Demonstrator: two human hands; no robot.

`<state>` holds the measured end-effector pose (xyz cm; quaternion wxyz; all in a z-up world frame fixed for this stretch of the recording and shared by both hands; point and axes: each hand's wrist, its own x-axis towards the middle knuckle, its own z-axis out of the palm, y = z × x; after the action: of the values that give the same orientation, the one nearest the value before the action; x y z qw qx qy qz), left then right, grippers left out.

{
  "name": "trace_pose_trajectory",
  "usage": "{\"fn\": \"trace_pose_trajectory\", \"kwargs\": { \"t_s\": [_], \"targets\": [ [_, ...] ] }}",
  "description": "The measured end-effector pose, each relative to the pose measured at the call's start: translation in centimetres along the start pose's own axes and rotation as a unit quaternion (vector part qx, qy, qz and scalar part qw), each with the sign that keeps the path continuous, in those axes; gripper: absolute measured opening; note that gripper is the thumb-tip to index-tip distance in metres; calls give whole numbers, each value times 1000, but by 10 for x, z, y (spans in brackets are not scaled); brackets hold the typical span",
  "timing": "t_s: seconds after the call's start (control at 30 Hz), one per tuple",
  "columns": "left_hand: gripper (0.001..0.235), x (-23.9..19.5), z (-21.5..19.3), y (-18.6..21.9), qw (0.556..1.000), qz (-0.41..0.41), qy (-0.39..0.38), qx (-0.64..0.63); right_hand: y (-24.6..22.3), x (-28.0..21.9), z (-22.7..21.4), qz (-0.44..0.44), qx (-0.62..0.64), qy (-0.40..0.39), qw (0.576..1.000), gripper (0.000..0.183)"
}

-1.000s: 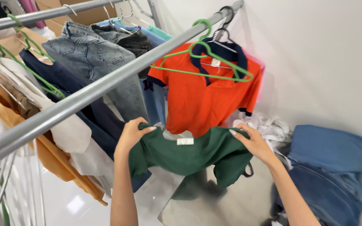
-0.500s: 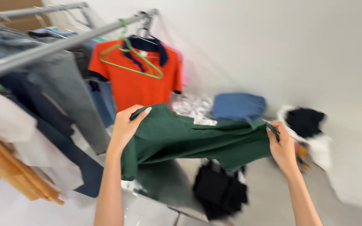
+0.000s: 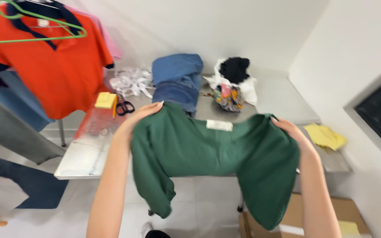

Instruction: The person removes a green shirt, an orange shirt, and a pink shirt from hangers on a clothing rack. They fold each shirt by hand on a metal table and place them into a stack. The person then places a folded black garment into a clear plastic bag and seals it.

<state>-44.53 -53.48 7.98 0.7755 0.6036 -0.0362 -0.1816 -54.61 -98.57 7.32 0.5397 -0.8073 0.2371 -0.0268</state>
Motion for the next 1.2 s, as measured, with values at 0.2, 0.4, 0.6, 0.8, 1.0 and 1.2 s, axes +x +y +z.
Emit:
{"fn": "trace_pose_trajectory", "kwargs": {
  "t_s": [0.2, 0.4, 0.6, 0.8, 1.0, 1.2],
  "targets": [
    [51, 42, 95, -93, 995, 71, 68, -7, 69, 6, 24, 23, 356, 23, 934, 58],
    [40, -35, 233, -116, 974, 159, -70, 148, 23, -80, 95, 33, 326, -52, 943, 60],
    [35, -43, 233, -128, 970, 109, -183, 114, 82, -60, 77, 25, 317, -92, 944, 39],
    [45, -42, 202, -123, 967, 218, -37, 126, 57, -61, 77, -30, 427, -75, 901, 27],
    [120, -26, 187, -123, 916, 73, -232, 319, 66, -27, 51, -62, 505, -46, 860, 27],
    [96, -53, 200, -80, 884, -116, -344, 295, 177, 74, -4, 17, 550, 104, 828, 24]
  ]
}}
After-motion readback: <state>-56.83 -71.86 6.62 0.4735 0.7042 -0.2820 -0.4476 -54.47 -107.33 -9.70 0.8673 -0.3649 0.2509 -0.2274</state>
